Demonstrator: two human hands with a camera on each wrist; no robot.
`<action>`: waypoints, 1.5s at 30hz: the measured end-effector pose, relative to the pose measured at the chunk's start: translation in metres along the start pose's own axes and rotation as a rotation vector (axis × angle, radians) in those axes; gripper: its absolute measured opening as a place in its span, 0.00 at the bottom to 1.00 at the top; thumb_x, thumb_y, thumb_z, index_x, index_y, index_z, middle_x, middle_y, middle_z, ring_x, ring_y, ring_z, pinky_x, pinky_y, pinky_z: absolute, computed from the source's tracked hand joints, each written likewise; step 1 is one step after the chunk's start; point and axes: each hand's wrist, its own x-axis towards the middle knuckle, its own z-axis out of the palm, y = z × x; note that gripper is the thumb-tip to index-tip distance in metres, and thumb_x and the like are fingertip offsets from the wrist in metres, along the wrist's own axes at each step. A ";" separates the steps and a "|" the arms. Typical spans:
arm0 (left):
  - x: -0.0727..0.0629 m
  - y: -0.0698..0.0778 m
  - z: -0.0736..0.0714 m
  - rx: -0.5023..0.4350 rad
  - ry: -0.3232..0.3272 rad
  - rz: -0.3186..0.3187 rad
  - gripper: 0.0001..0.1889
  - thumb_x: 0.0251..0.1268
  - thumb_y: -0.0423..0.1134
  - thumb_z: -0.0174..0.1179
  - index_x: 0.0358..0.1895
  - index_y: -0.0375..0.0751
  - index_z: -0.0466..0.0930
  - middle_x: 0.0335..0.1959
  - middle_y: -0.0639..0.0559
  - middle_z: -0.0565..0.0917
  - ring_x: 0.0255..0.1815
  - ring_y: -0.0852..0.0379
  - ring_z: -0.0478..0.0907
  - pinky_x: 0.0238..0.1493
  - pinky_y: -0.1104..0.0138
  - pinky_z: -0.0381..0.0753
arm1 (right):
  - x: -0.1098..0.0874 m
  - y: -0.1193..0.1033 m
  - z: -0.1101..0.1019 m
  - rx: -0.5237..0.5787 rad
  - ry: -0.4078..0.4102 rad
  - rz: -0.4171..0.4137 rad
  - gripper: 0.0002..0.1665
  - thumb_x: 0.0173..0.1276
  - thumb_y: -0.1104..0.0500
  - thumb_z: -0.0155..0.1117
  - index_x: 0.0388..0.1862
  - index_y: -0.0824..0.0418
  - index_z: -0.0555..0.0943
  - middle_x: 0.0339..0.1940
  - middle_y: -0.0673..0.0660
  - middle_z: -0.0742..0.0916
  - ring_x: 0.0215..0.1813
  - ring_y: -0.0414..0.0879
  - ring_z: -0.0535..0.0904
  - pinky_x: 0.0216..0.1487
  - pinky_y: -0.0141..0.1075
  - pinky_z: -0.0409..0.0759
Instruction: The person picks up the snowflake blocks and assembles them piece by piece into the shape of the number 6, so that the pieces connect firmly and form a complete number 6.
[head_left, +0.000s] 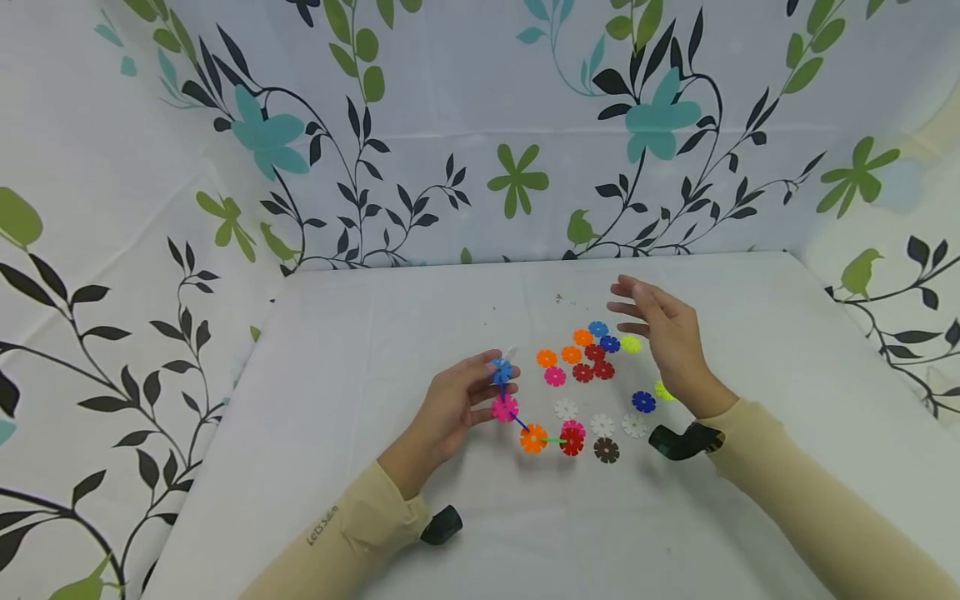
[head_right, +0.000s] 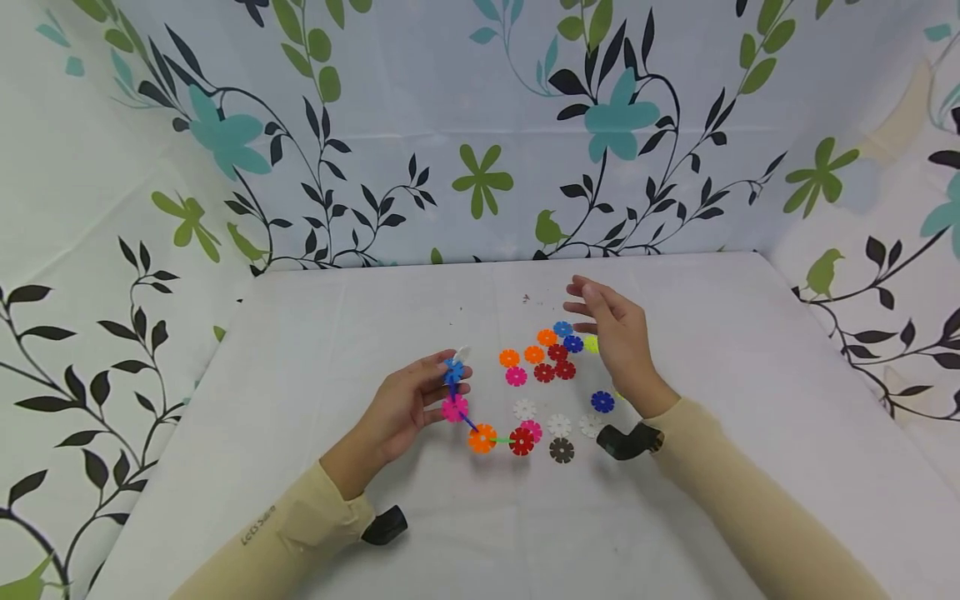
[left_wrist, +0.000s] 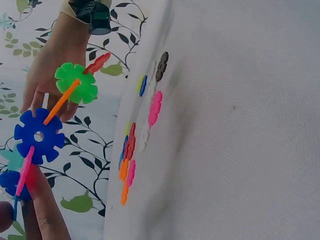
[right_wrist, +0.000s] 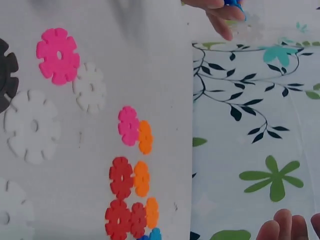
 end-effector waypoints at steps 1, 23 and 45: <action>0.000 0.000 -0.001 -0.002 -0.004 -0.002 0.23 0.76 0.44 0.56 0.69 0.41 0.73 0.55 0.45 0.85 0.53 0.49 0.84 0.49 0.60 0.85 | 0.000 0.002 -0.004 0.007 0.011 0.026 0.33 0.81 0.41 0.47 0.73 0.59 0.72 0.66 0.62 0.80 0.62 0.51 0.81 0.53 0.32 0.81; 0.000 0.001 -0.007 0.005 0.026 -0.019 0.24 0.70 0.53 0.64 0.62 0.41 0.82 0.58 0.41 0.83 0.53 0.50 0.81 0.49 0.62 0.84 | -0.025 0.060 -0.082 -0.376 -0.273 0.401 0.38 0.76 0.41 0.60 0.74 0.63 0.70 0.70 0.64 0.77 0.63 0.60 0.76 0.56 0.42 0.77; 0.000 0.001 -0.010 -0.044 0.017 -0.032 0.30 0.68 0.53 0.66 0.64 0.34 0.78 0.54 0.46 0.85 0.52 0.51 0.81 0.48 0.63 0.84 | -0.023 0.062 -0.087 -0.658 -0.429 0.287 0.24 0.55 0.52 0.82 0.49 0.61 0.89 0.49 0.60 0.87 0.50 0.56 0.81 0.50 0.50 0.81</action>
